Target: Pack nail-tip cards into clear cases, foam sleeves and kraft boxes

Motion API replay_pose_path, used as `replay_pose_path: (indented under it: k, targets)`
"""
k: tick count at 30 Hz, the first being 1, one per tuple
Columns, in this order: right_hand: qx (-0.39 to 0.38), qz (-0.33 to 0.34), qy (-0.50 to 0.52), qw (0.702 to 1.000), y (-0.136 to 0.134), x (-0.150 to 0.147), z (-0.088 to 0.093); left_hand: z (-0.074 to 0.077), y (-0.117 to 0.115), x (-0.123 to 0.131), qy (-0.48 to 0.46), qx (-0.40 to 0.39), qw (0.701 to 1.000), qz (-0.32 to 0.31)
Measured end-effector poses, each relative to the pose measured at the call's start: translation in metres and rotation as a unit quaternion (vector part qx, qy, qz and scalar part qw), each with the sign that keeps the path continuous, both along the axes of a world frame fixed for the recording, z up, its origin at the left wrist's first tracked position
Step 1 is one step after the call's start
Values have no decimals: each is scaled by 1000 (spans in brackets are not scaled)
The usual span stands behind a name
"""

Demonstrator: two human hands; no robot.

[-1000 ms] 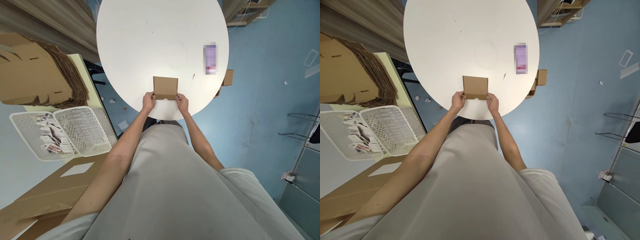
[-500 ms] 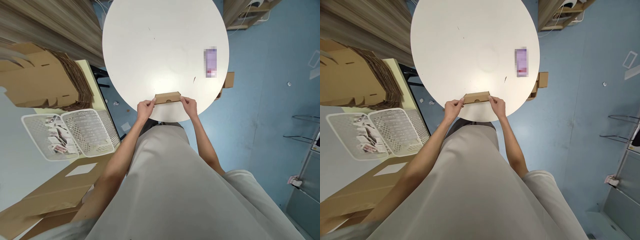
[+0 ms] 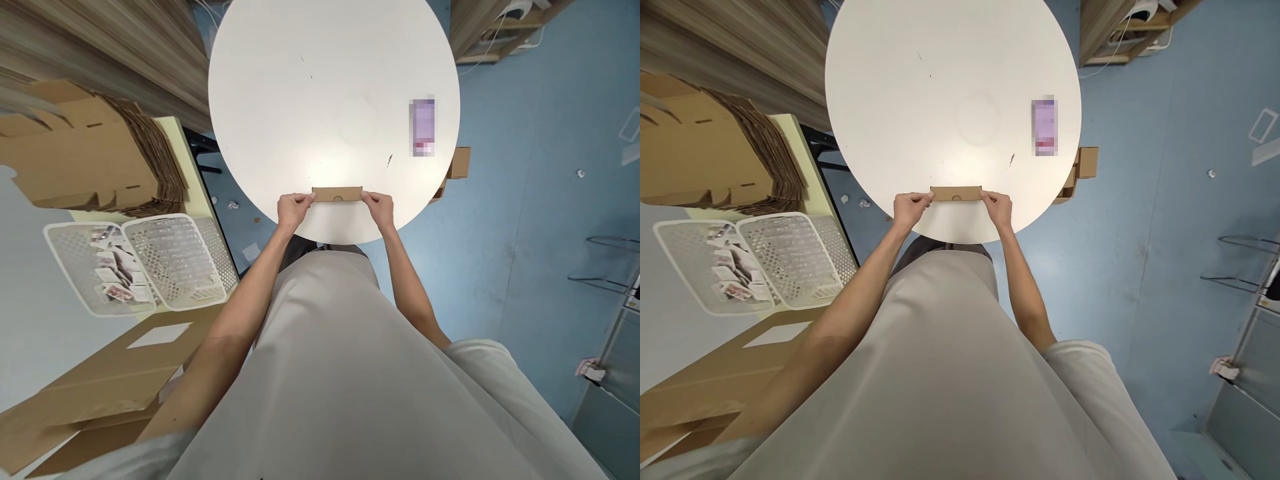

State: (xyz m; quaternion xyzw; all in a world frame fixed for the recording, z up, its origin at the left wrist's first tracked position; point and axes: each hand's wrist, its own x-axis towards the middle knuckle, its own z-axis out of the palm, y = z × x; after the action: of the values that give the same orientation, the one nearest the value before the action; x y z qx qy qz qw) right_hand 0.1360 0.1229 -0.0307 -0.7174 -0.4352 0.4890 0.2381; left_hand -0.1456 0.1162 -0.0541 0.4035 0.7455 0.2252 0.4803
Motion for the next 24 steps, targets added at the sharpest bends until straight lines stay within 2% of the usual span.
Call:
replay_pose_path:
  k: [5,11,18,21,24]
  targets:
    - [7,-1,7,1000,3,1,-3,-5,2,2,-11,-5,999,32]
    - [4,42,-23,999,9,2,-5,-13,1,6,-55,-13,996,63]
    - [-24,65,-31,997,11,6,-19,-18,1,2,-90,-13,992,83]
    - [-36,64,-7,997,11,5,-21,-15,1,7,-96,-10,991,90]
    - [-47,65,12,997,7,6,-17,-3,-3,21,-77,0,993,94]
